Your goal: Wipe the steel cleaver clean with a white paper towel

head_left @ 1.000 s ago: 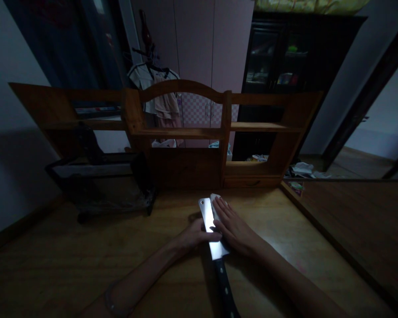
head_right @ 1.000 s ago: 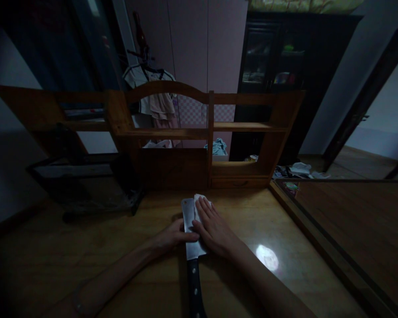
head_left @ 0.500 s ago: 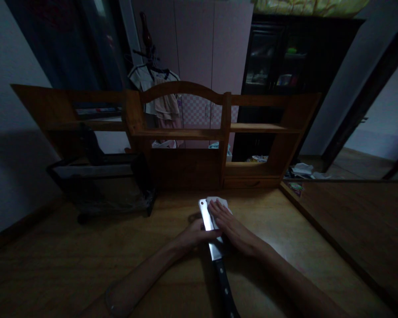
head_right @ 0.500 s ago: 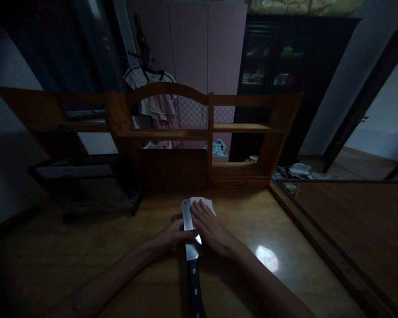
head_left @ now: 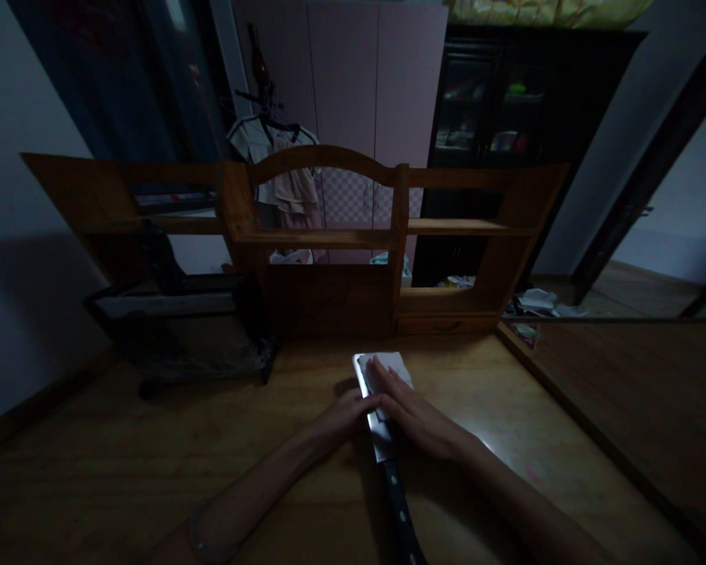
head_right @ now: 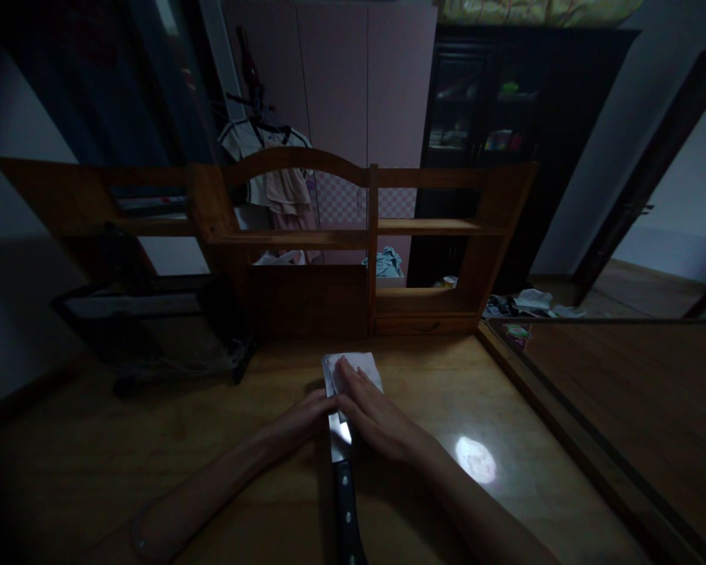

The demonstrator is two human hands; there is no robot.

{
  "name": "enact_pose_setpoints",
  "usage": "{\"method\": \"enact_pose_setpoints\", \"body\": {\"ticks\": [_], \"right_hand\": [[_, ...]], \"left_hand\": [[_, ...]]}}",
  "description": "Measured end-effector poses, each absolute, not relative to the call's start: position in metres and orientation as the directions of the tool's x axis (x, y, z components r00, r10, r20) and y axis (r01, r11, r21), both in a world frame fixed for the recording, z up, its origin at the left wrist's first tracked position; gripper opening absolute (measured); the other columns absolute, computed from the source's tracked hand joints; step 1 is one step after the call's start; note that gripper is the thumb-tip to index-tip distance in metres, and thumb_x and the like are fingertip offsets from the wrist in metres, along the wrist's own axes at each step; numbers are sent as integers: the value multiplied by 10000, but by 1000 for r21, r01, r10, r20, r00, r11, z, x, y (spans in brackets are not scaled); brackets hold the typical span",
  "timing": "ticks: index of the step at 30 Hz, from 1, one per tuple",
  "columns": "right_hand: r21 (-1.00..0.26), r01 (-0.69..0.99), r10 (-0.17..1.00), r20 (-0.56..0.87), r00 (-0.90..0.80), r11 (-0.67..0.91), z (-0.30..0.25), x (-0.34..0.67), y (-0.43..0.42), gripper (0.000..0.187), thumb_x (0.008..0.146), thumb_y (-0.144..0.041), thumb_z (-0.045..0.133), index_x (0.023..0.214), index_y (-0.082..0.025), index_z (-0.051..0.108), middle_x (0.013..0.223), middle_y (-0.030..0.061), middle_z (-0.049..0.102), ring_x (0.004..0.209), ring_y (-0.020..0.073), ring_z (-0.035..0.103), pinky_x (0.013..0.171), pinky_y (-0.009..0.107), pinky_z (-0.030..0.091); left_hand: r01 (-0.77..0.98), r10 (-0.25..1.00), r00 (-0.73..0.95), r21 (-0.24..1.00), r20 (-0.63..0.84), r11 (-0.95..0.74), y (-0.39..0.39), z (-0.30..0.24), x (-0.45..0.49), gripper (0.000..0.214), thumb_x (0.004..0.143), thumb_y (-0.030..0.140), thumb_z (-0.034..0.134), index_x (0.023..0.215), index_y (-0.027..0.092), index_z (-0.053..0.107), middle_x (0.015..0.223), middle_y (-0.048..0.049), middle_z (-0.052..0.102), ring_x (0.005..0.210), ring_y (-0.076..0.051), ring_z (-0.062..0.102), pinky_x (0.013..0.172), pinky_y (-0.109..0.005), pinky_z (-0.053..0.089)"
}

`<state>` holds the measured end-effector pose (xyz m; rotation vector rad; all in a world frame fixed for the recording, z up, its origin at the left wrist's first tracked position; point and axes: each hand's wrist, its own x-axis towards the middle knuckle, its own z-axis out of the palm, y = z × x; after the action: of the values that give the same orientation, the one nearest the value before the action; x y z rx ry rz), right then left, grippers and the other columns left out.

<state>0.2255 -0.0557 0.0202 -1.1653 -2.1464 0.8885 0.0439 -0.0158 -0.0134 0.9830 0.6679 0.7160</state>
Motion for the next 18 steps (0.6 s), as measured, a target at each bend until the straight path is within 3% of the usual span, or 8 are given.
{"method": "enact_pose_setpoints", "body": {"ticks": [7, 18], "right_hand": [[-658, 515, 801, 238, -549, 549, 30, 221, -55, 527, 1008, -468, 221, 1508, -315, 149, 1588, -46, 67, 1469, 183, 55, 1213, 441, 65], [-591, 553, 794, 289, -535, 587, 24, 225, -48, 502, 1006, -451, 284, 1490, -326, 240, 1591, -38, 74, 1472, 202, 44, 1202, 474, 79]], "left_hand": [[-328, 797, 577, 844, -178, 425, -11, -20, 44, 234, 705, 206, 727, 915, 103, 721, 869, -76, 716, 764, -178, 650, 693, -270, 495], [-322, 812, 535, 833, -232, 450, -12, -19, 41, 234, 716, 211, 724, 921, 100, 715, 861, -73, 725, 781, -176, 660, 752, -281, 493]]}}
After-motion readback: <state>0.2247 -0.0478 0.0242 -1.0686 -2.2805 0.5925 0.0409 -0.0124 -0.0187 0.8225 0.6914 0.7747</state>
